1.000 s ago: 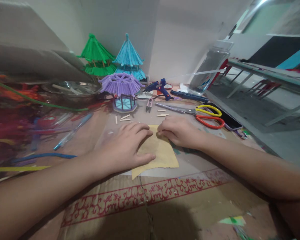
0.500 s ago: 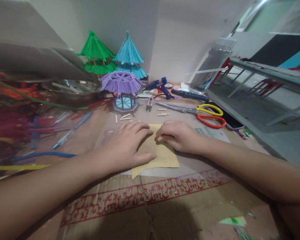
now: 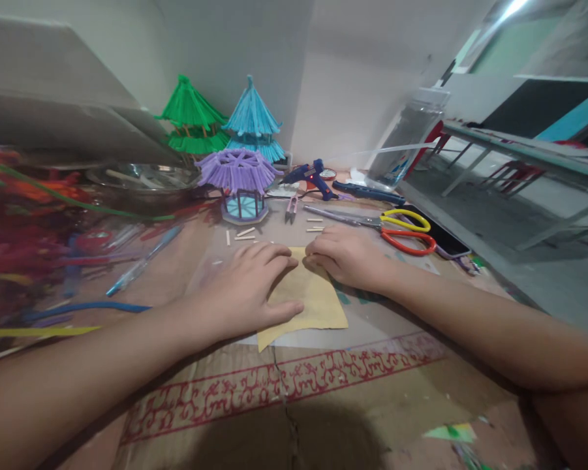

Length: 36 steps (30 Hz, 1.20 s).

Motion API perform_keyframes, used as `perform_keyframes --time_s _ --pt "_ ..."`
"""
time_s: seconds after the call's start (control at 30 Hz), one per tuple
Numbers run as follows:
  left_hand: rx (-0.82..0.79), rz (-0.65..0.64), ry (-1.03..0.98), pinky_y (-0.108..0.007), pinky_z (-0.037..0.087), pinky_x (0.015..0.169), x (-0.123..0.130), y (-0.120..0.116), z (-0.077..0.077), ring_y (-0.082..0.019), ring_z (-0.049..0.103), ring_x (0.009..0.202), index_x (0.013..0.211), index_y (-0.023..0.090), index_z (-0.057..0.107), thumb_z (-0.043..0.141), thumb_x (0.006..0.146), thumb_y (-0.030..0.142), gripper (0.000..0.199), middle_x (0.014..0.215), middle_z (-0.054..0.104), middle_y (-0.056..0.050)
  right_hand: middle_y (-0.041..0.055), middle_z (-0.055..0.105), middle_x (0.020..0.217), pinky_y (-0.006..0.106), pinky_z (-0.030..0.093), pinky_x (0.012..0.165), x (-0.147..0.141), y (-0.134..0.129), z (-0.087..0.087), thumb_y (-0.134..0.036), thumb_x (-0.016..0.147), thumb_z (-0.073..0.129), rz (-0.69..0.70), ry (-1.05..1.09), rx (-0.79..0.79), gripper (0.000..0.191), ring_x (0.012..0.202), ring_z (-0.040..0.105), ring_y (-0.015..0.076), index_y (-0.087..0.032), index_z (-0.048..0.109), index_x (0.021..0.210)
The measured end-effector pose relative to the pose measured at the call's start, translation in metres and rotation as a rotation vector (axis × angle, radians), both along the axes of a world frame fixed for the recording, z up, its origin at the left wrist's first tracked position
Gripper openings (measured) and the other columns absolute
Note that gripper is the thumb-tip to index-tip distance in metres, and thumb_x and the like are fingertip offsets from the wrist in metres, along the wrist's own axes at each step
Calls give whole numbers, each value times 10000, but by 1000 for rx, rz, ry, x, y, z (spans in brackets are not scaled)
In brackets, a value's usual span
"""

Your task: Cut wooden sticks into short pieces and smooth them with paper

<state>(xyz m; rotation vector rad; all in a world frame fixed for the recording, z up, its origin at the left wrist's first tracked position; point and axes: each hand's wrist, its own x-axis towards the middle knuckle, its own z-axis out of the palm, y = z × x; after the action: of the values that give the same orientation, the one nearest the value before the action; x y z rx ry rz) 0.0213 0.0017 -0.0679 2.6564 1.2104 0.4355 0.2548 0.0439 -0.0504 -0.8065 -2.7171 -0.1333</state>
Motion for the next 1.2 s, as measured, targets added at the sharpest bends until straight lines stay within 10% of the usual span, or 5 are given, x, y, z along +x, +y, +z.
perform_keyframes --time_s 0.2,0.4,0.7,1.2 --pt "-8 2 -11 -544 395 1138 -1 -1 -1 -363 486 1344 1334 176 608 645 870 584 618 1418 572 -144 47 706 777 280 398 698 1 -11 -2 -222 988 547 126 93 -158 201 758 604 172 -183 726 904" --pt "-19 8 -1 -577 369 1150 -1 0 -1 -376 463 1366 1345 153 605 653 873 585 642 1438 560 -157 74 714 822 334 435 755 3 10 -2 -202 943 544 -122 156 -160 173 807 618 205 -183 694 859" --pt "-7 -43 -161 -495 408 1062 -3 -1 3 -304 554 1238 1170 197 670 593 957 474 359 1282 653 -98 25 771 845 290 580 743 -7 -7 -9 -351 859 775 -29 878 -1298 253 745 727 136 -198 574 871" --pt "146 -144 -398 -377 385 905 -6 3 4 -204 587 943 905 206 693 573 1015 307 192 913 706 -11 14 766 794 243 581 727 -16 -18 -11 -502 924 703 127 807 -1387 351 741 734 113 -192 540 935"
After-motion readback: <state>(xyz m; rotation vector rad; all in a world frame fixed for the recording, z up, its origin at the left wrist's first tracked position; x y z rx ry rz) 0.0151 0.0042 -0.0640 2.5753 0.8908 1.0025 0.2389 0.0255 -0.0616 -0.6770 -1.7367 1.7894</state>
